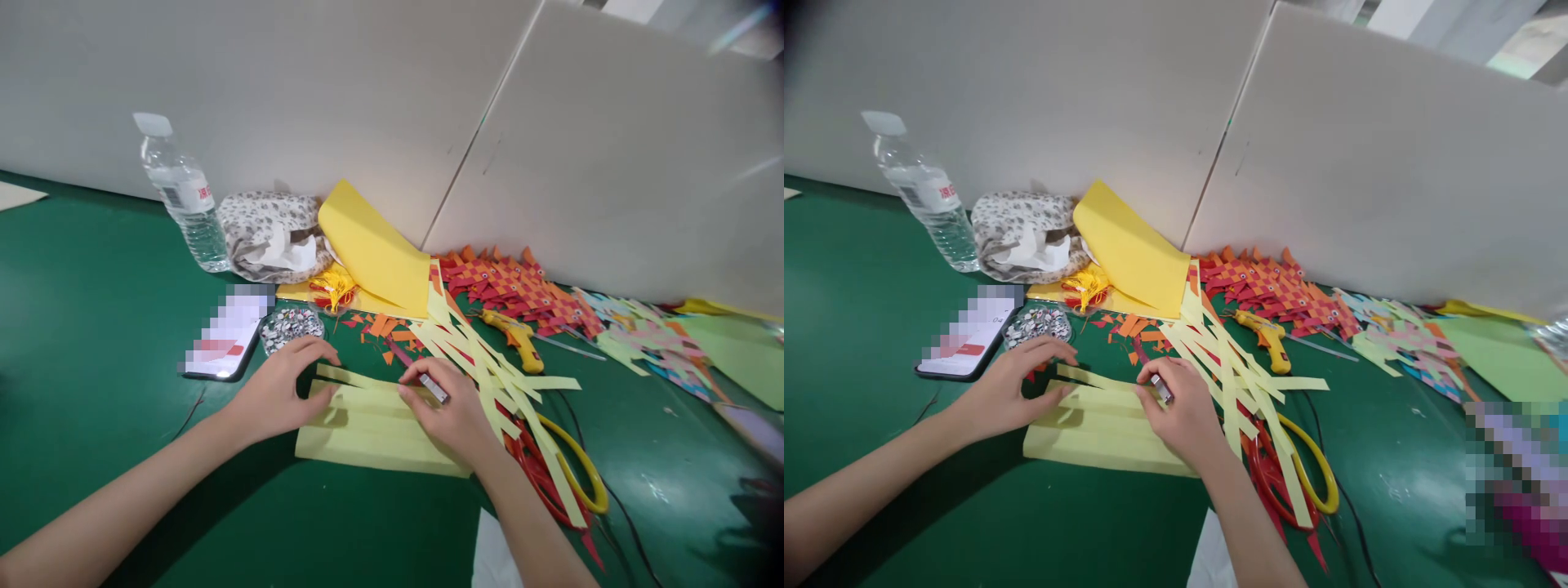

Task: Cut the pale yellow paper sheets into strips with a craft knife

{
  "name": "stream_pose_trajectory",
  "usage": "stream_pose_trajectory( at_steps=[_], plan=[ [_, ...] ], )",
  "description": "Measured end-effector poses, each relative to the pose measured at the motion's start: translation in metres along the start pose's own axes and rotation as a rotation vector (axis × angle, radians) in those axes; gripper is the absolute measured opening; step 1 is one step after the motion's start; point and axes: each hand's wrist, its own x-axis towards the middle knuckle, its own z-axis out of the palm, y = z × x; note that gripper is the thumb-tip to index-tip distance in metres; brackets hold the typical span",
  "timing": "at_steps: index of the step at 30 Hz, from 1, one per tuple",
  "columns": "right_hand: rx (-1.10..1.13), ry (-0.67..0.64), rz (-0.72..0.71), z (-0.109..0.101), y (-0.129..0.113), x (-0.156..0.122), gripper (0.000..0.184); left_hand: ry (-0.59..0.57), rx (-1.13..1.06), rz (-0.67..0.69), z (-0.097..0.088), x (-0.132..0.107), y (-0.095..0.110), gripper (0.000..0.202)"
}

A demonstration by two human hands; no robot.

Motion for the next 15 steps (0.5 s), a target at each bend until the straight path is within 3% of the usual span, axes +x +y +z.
stream_pose_trajectory(
  at_steps=[2, 7, 10, 15],
  plan=[
    [0.033, -0.059, 0.042, 0.001, 0.0, 0.0, 0.011, 0.028, 0.078, 0.08, 0.002, -0.001, -0.001, 0.023],
    [0.145, -0.158, 0.05, 0.005, -0.004, -0.001, 0.014, -0.125, 0.115, 0.175, 0.009, -0.004, 0.002, 0.027],
    [0.138, -0.167, 0.053, 0.008, -0.004, -0.001, 0.012, -0.147, 0.169, 0.191, 0.01, -0.004, 0.003, 0.036],
    [0.118, -0.106, 0.06, 0.012, -0.003, 0.001, 0.006, -0.175, 0.206, 0.213, 0.008, -0.002, 0.002, 0.022]
  ],
)
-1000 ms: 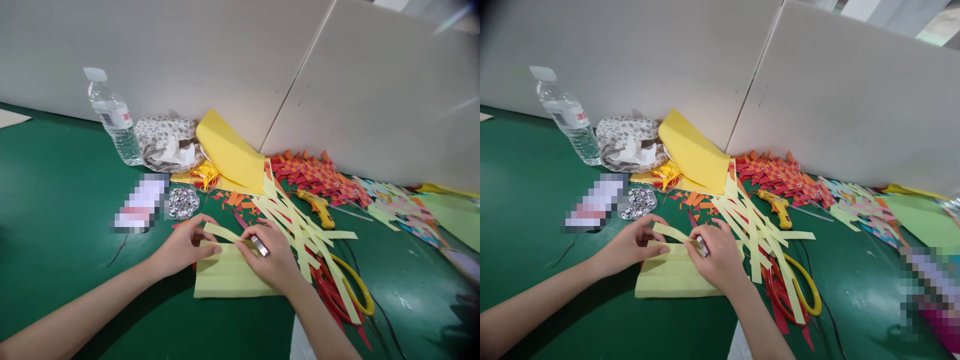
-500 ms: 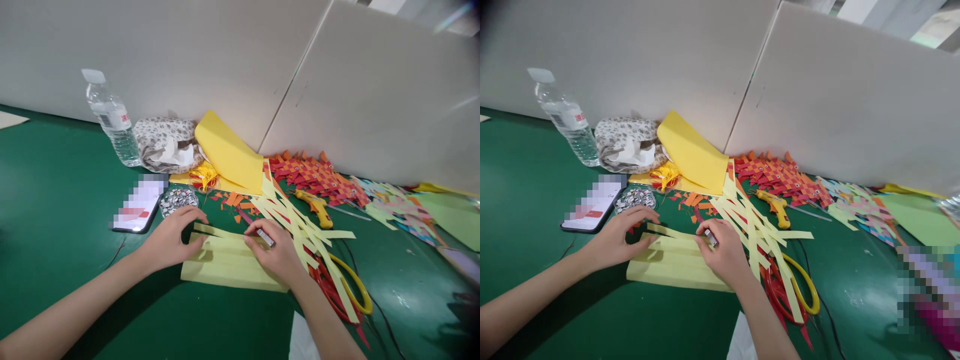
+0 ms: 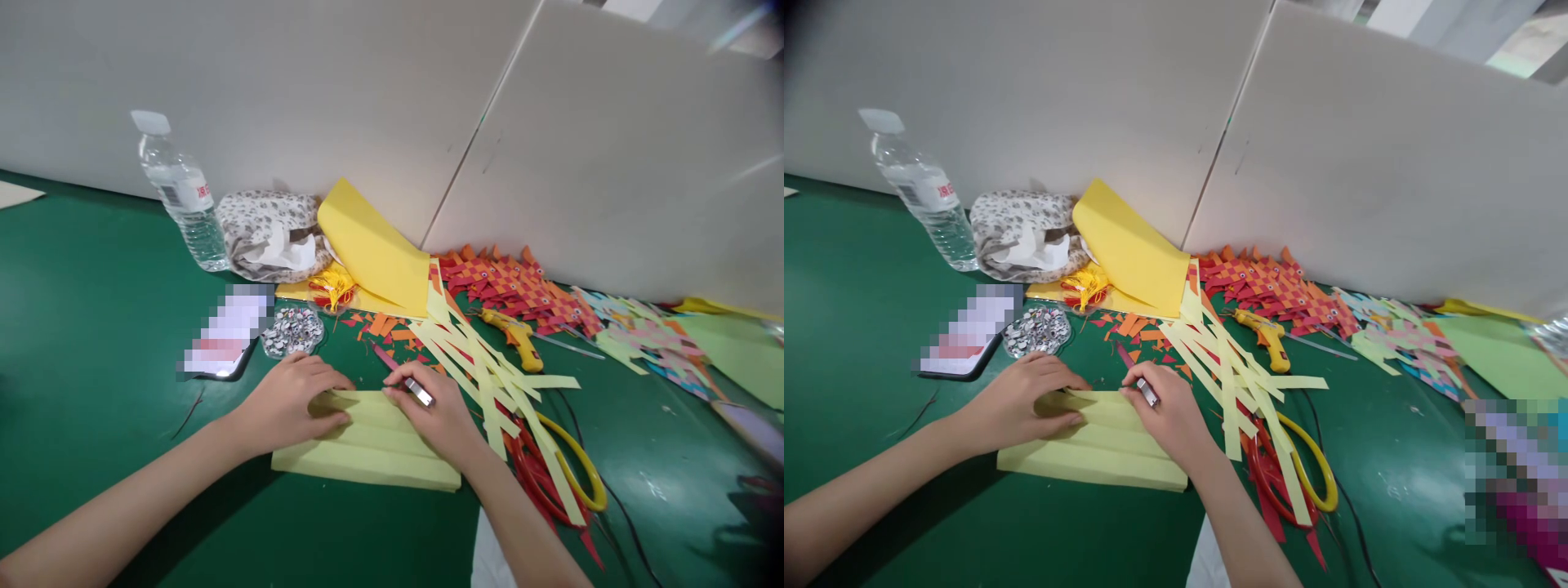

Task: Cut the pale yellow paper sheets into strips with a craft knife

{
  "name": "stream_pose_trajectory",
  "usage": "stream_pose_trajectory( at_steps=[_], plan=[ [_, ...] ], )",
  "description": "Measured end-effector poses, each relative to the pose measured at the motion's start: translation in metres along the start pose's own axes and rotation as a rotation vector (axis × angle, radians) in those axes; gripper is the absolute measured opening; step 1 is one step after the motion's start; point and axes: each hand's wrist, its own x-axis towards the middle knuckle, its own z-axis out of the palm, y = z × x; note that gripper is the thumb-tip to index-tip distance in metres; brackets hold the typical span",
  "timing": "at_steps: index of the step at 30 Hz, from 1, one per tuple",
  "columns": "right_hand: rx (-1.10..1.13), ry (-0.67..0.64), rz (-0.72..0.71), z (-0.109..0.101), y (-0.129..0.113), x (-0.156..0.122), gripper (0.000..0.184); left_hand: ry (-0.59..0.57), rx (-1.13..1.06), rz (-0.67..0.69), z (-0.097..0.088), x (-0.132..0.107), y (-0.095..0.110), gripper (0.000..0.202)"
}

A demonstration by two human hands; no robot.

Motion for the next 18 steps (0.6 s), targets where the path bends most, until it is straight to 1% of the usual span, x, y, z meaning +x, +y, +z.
stream_pose_trajectory(
  at_steps=[4, 5, 6, 7, 9, 11, 13, 15, 18],
  plan=[
    [0.093, 0.178, 0.003, 0.0, -0.001, -0.002, 0.006, 0.001, 0.025, 0.03, 0.0, 0.0, 0.0, 0.018],
    [0.126, 0.209, -0.002, 0.0, -0.002, -0.003, 0.007, 0.003, 0.03, 0.036, 0.0, -0.001, 0.001, 0.017],
    [0.154, 0.213, -0.013, 0.001, -0.004, -0.004, 0.008, 0.003, 0.033, 0.04, 0.0, -0.001, 0.001, 0.017],
    [0.173, 0.186, -0.032, 0.002, -0.007, -0.005, 0.009, 0.003, 0.036, 0.043, 0.0, -0.001, 0.001, 0.016],
    [0.172, 0.058, -0.082, 0.004, -0.013, -0.006, 0.012, 0.004, 0.039, 0.045, 0.001, -0.001, 0.001, 0.015],
    [0.121, -0.088, -0.121, 0.007, -0.019, -0.007, 0.016, 0.007, 0.043, 0.046, 0.003, 0.0, -0.001, 0.014],
    [0.061, -0.187, -0.143, 0.009, -0.024, -0.007, 0.02, 0.012, 0.053, 0.04, 0.004, 0.0, -0.002, 0.014],
    [0.034, -0.231, -0.153, 0.01, -0.027, -0.007, 0.025, 0.015, 0.062, 0.038, 0.005, -0.001, -0.003, 0.014],
    [0.058, -0.234, -0.162, 0.009, -0.026, -0.007, 0.032, 0.02, 0.059, 0.047, 0.005, -0.001, -0.003, 0.016]
  ],
)
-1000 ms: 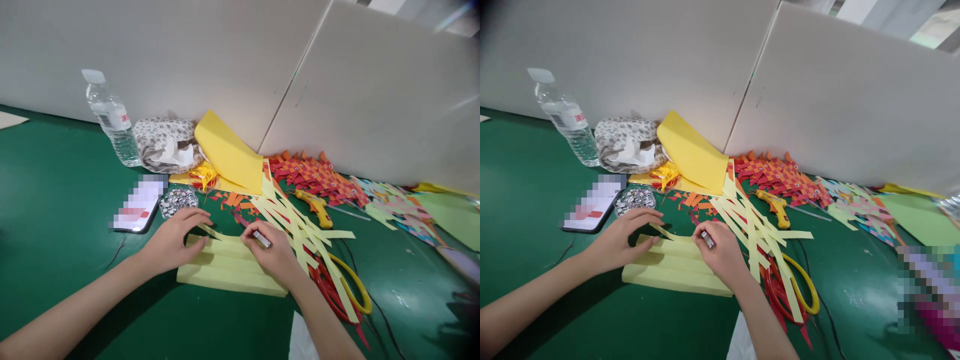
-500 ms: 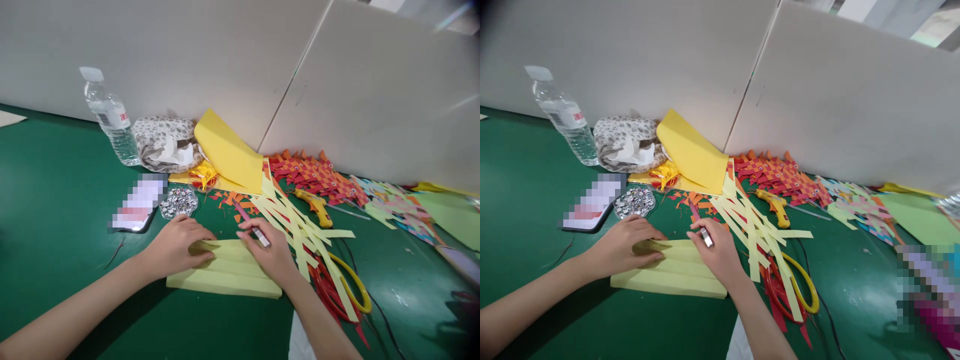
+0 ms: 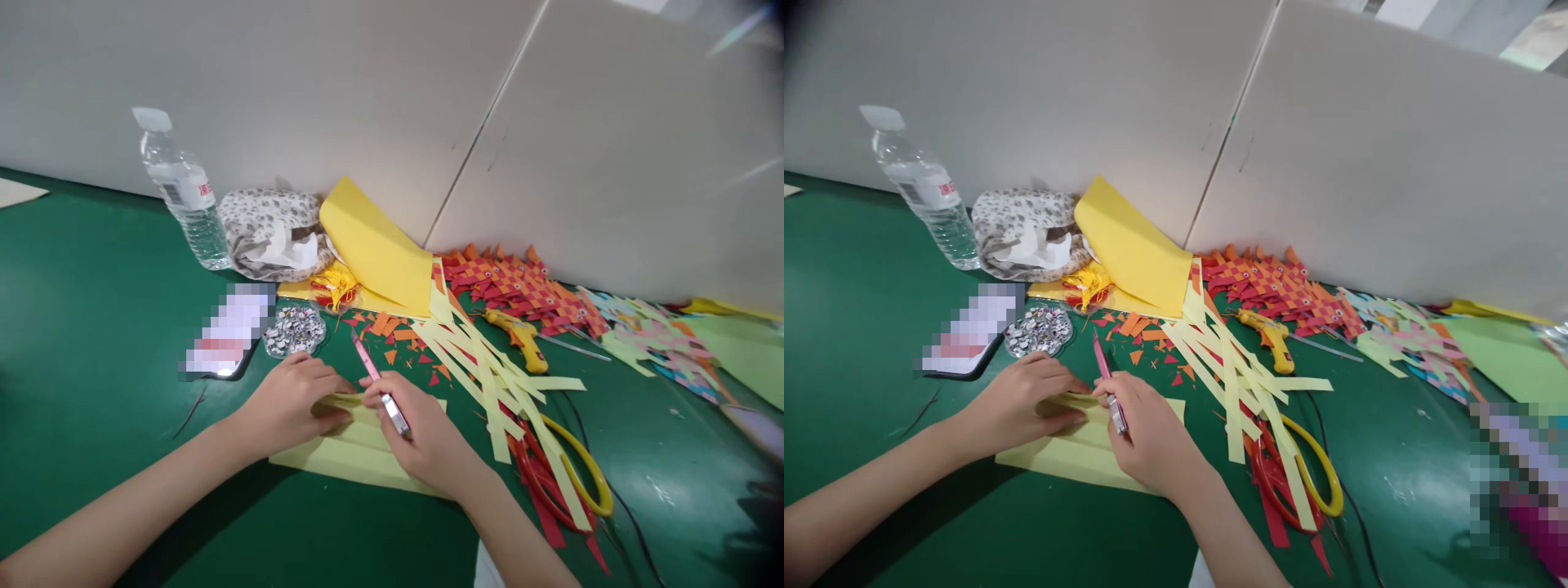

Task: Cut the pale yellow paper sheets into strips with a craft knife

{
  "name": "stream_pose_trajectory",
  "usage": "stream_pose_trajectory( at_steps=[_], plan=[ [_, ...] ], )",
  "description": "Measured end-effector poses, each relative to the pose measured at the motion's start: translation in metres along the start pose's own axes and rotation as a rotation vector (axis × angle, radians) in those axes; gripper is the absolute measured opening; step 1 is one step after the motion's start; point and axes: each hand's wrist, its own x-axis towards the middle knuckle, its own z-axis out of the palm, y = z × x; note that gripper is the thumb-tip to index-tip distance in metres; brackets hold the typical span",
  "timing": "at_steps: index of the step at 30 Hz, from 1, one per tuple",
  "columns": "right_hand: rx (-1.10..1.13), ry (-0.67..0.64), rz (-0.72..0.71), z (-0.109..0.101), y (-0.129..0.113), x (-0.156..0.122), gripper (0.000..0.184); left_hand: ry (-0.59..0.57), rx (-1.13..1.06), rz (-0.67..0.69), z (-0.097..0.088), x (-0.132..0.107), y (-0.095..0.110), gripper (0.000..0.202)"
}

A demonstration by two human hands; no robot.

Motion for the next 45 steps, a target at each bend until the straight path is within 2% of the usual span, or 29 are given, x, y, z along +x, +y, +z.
stream_pose_trajectory(
  at_steps=[4, 6, 10, 12, 16, 19, 21, 24, 27, 32, 34, 38, 42, 45],
  plan=[
    [-0.001, -0.042, 0.005, 0.0, 0.001, 0.0, 0.046, 0.005, 0.001, -0.006, -0.001, 0.0, 0.0, 0.016],
    [-0.027, -0.033, 0.011, -0.001, 0.002, -0.001, 0.046, 0.0, 0.0, -0.006, -0.001, 0.0, 0.0, 0.017],
    [-0.02, 0.123, 0.011, -0.002, 0.006, -0.003, 0.036, 0.005, -0.001, -0.014, -0.001, -0.001, 0.0, 0.018],
    [0.019, 0.153, 0.006, -0.003, 0.007, -0.005, 0.037, 0.009, 0.0, -0.016, -0.001, -0.001, 0.0, 0.018],
    [0.046, 0.042, -0.02, -0.001, 0.004, -0.003, 0.045, 0.0, -0.006, -0.022, -0.001, 0.0, 0.001, 0.016],
    [-0.028, -0.02, -0.059, 0.001, 0.0, 0.0, 0.049, -0.006, 0.008, -0.042, -0.001, 0.001, 0.002, 0.017],
    [-0.116, -0.017, -0.094, 0.001, 0.0, 0.002, 0.048, -0.009, 0.017, -0.051, -0.001, 0.001, 0.003, 0.018],
    [-0.226, 0.066, -0.109, 0.001, 0.004, 0.001, 0.039, -0.016, 0.013, -0.047, -0.001, 0.0, 0.002, 0.015],
    [-0.218, 0.148, -0.071, -0.001, 0.007, -0.001, 0.038, -0.023, 0.003, -0.036, -0.001, 0.0, 0.002, 0.012],
    [-0.075, 0.07, -0.11, 0.001, 0.005, -0.001, 0.044, -0.02, 0.008, -0.001, 0.0, 0.001, 0.001, 0.012],
    [-0.059, 0.075, -0.104, 0.002, 0.003, 0.0, 0.039, -0.025, 0.012, 0.007, 0.0, 0.001, 0.0, 0.012],
    [0.098, 0.266, 0.036, -0.002, 0.003, -0.002, 0.015, -0.033, 0.049, 0.019, 0.0, 0.0, -0.001, 0.012],
    [0.453, 0.529, 0.144, -0.012, 0.011, -0.003, 0.024, -0.008, 0.111, 0.035, 0.0, -0.001, -0.002, 0.014],
    [0.604, 0.648, 0.153, -0.018, 0.018, -0.003, 0.026, 0.018, 0.133, 0.006, -0.001, -0.002, -0.001, 0.016]
  ],
)
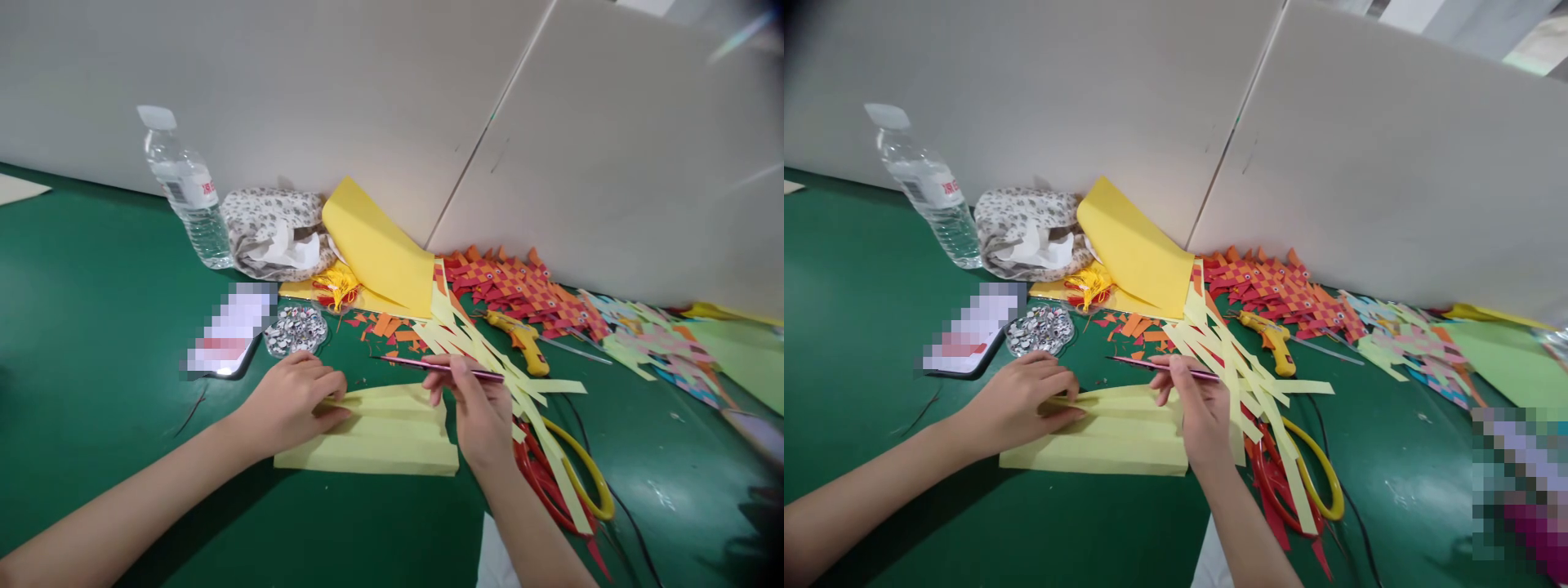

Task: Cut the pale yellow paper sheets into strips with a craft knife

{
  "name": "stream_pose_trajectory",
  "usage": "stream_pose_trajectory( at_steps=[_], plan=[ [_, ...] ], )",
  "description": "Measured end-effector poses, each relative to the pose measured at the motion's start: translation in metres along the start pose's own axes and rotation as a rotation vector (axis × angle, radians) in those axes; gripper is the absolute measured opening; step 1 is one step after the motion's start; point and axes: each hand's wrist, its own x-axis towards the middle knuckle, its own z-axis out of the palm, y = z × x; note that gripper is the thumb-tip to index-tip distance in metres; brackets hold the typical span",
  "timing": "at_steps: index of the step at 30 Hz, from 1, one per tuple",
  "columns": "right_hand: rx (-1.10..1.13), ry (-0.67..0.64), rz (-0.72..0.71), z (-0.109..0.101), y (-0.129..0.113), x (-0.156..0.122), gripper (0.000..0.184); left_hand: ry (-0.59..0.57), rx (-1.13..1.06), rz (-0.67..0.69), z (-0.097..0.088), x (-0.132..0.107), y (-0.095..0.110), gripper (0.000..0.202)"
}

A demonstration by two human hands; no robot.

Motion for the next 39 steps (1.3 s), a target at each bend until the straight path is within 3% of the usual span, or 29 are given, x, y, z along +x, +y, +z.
stream_pose_trajectory(
  at_steps=[4, 10, 18, 22, 27, 32, 39],
  plan=[
    [0.091, 0.031, 0.111, -0.003, 0.003, 0.004, 0.022, -0.012, -0.028, -0.095, 0.0, -0.001, 0.002, 0.021],
    [0.002, 0.058, 0.31, 0.007, 0.0, 0.004, 0.033, -0.072, -0.097, -0.215, -0.004, 0.0, 0.004, 0.022],
    [-0.155, 0.093, 0.309, 0.006, 0.0, 0.004, 0.037, -0.095, -0.144, -0.22, -0.005, 0.001, 0.003, 0.018],
    [-0.155, 0.137, 0.283, 0.002, 0.002, 0.005, 0.039, -0.102, -0.147, -0.224, -0.004, 0.001, 0.002, 0.018],
    [-0.161, 0.08, 0.302, 0.004, 0.002, 0.005, 0.038, -0.112, -0.144, -0.223, -0.005, 0.001, 0.002, 0.018],
    [-0.144, 0.144, 0.273, 0.003, 0.003, 0.006, 0.037, -0.113, -0.142, -0.224, -0.005, 0.002, 0.002, 0.019],
    [-0.084, -0.01, 0.364, 0.017, 0.001, 0.001, 0.036, -0.127, -0.14, -0.223, -0.005, 0.002, 0.003, 0.017]
  ],
)
